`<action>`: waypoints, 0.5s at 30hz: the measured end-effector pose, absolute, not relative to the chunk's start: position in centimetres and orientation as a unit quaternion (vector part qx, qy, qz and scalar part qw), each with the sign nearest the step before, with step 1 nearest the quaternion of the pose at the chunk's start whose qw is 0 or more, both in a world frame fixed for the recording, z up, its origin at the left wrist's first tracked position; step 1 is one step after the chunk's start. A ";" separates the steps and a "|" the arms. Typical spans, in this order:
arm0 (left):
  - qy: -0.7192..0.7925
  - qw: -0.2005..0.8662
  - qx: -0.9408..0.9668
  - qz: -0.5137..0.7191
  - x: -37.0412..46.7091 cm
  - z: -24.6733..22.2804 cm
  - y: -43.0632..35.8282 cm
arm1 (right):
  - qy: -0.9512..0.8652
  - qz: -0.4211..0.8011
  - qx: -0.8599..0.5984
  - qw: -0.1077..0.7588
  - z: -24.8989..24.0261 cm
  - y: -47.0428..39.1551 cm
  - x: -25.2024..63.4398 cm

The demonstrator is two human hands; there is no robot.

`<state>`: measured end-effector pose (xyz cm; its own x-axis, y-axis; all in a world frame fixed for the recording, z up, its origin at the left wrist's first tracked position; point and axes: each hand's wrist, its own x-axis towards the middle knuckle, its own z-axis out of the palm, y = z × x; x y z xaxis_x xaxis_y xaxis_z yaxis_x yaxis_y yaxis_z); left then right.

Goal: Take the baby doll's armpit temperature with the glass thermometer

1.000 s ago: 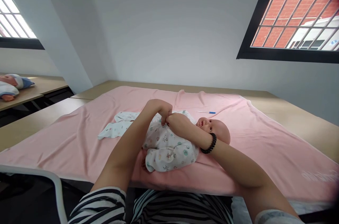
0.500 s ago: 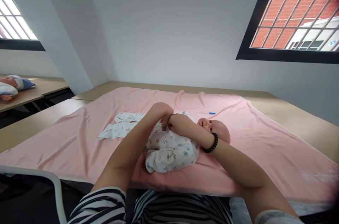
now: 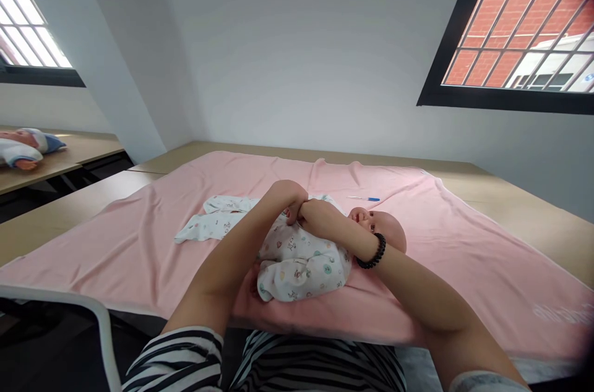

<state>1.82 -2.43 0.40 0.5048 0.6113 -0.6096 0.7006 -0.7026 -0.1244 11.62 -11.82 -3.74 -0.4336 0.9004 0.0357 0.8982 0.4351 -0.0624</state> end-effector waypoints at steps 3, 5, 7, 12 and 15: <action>0.368 0.071 0.865 -0.332 1.8 0.5 -2.4 | -0.845 0.021 -0.533 0.025 -3.7 -11.7 11.5; 0.359 0.077 0.867 -0.336 1.7 0.7 -2.4 | -0.844 0.026 -0.535 0.019 -3.6 -11.7 11.3; 0.360 0.083 0.867 -0.334 1.7 0.7 -2.4 | -0.841 0.033 -0.540 0.010 -3.3 -12.0 11.2; 0.394 0.086 0.850 -0.338 2.3 0.3 -2.7 | -0.823 0.053 -0.565 -0.004 -2.1 -14.5 13.8; 0.393 0.084 0.853 -0.332 2.3 0.3 -2.9 | -0.811 0.057 -0.583 -0.003 -1.7 -16.2 16.7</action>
<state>2.33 -2.93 0.26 0.4704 0.6156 -0.6322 0.7273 -0.6762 -0.1173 16.72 -16.19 -1.68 -0.3205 0.9445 -0.0718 0.9452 0.3140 -0.0893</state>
